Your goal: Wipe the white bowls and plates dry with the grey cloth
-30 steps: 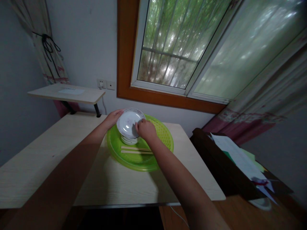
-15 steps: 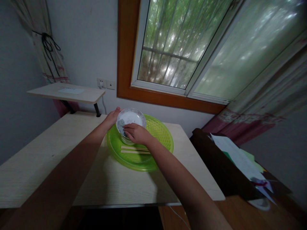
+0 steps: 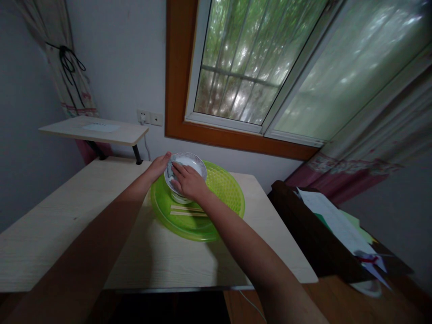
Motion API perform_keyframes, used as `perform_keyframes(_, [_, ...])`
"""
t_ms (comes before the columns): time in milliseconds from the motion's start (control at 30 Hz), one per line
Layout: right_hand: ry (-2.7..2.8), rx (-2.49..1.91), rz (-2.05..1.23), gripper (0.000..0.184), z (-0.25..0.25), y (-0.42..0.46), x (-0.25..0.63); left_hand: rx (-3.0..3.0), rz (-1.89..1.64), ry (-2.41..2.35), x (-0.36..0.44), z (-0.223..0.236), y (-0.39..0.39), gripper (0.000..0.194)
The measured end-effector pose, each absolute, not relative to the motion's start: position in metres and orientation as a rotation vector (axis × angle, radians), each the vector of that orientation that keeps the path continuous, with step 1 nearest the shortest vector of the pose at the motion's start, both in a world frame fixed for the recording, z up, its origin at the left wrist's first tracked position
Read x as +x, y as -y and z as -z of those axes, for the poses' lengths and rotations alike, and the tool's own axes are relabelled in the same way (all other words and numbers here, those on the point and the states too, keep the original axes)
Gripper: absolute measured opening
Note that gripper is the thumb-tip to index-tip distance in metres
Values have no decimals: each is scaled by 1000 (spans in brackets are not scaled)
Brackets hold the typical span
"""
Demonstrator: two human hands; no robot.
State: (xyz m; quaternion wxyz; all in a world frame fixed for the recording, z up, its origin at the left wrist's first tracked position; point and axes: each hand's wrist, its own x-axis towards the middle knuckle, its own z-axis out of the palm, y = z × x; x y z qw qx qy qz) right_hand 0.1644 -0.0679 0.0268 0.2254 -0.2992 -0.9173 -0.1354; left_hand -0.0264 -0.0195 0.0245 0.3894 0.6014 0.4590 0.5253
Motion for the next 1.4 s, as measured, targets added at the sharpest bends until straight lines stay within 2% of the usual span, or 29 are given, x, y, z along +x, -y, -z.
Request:
perform_keyframes(200, [2463,-1018,376,56,-29,67,167,1508,-1329,-1031,-28,-18,10,78])
perform_keyframes(433, [2402,-1155,427,55,-31,63,174,1522,-1289,-996,-29,-17,6,82])
perform_keyframes(600, [2358,-1234,440,54,-37,64,180,1512,-1274,-992,-28,-17,8,77])
perform_keyframes(900, [2411,-1178,399,49,-38,64,183,1508,-1314,-1055,-26,-20,11,81])
perform_keyframes(1100, [2435,-1153,373,60,-38,66,185,1491,-1316,-1045,-25,-22,16,85])
perform_keyframes(1400, [2420,-1131,465,51,-36,64,187,1494,-1330,-1061,-24,-21,14,85])
